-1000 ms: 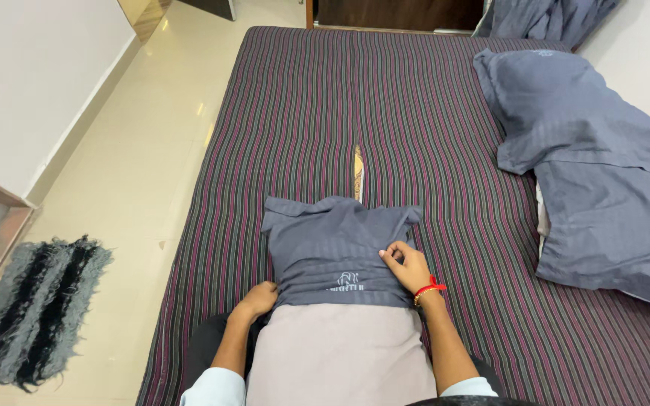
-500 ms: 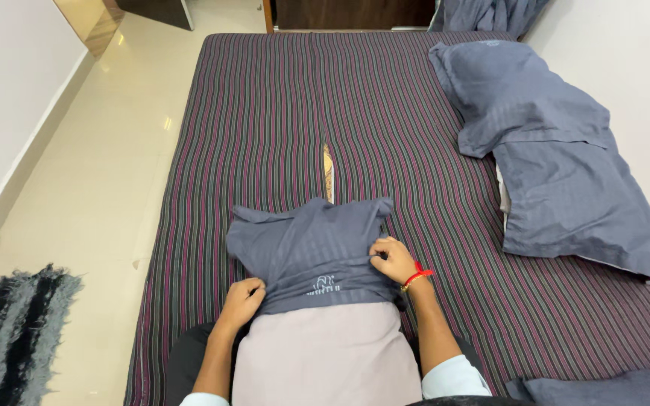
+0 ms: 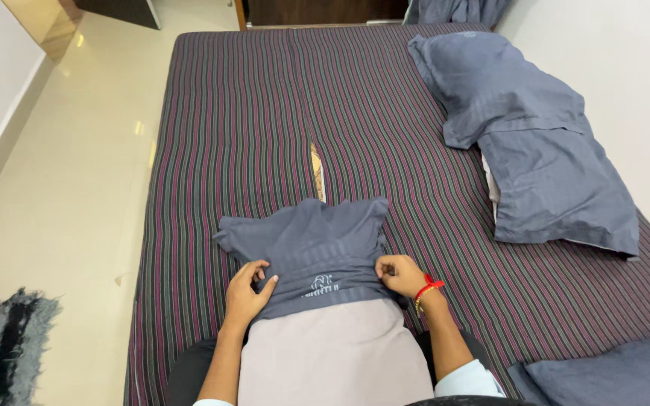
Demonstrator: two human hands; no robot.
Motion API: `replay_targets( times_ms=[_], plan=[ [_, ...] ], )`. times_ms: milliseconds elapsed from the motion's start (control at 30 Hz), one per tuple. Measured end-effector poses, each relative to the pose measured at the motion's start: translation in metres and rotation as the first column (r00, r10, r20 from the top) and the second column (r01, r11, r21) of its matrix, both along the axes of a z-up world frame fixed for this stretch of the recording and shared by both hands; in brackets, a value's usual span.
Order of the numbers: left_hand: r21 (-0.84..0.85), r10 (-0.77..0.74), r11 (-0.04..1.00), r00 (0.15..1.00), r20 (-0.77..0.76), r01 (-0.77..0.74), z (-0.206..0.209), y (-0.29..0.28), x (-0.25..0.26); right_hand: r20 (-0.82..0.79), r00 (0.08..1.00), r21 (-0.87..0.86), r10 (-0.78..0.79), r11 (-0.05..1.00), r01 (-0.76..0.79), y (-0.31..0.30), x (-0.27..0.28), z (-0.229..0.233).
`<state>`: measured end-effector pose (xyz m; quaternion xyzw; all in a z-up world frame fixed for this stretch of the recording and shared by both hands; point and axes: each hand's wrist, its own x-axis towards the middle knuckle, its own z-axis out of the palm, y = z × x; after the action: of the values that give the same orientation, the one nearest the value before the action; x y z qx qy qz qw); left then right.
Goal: The person puts a pillowcase onto a pillow by hand, using their hands to pull the cover over the pillow and smoothing it down.
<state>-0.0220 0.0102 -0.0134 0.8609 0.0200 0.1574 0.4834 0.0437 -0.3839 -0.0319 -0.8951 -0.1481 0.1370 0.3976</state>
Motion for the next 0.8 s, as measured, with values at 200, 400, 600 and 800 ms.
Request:
replay_targets(
  times_ms=[200,400,600,800],
  plan=[
    [0.014,-0.119,0.993,0.980,0.160,0.118,0.003,-0.001,0.003,0.372,0.928,0.086,-0.039,0.996,0.007,0.015,0.010,0.028],
    [0.108,-0.088,0.991,0.996,0.024,0.084,-0.026,0.008,0.010,0.126,0.992,-0.123,0.001,0.992,0.014,-0.004,0.003,-0.016],
    [0.119,-0.028,0.992,0.996,-0.083,0.038,-0.027,0.006,0.009,-0.210,0.973,0.128,-0.091,0.985,0.120,-0.019,-0.001,-0.020],
    [-0.065,-0.051,0.997,0.996,-0.075,0.046,-0.008,-0.003,0.005,0.439,0.858,0.149,-0.268,0.963,0.225,0.020,0.018,0.009]
  ],
)
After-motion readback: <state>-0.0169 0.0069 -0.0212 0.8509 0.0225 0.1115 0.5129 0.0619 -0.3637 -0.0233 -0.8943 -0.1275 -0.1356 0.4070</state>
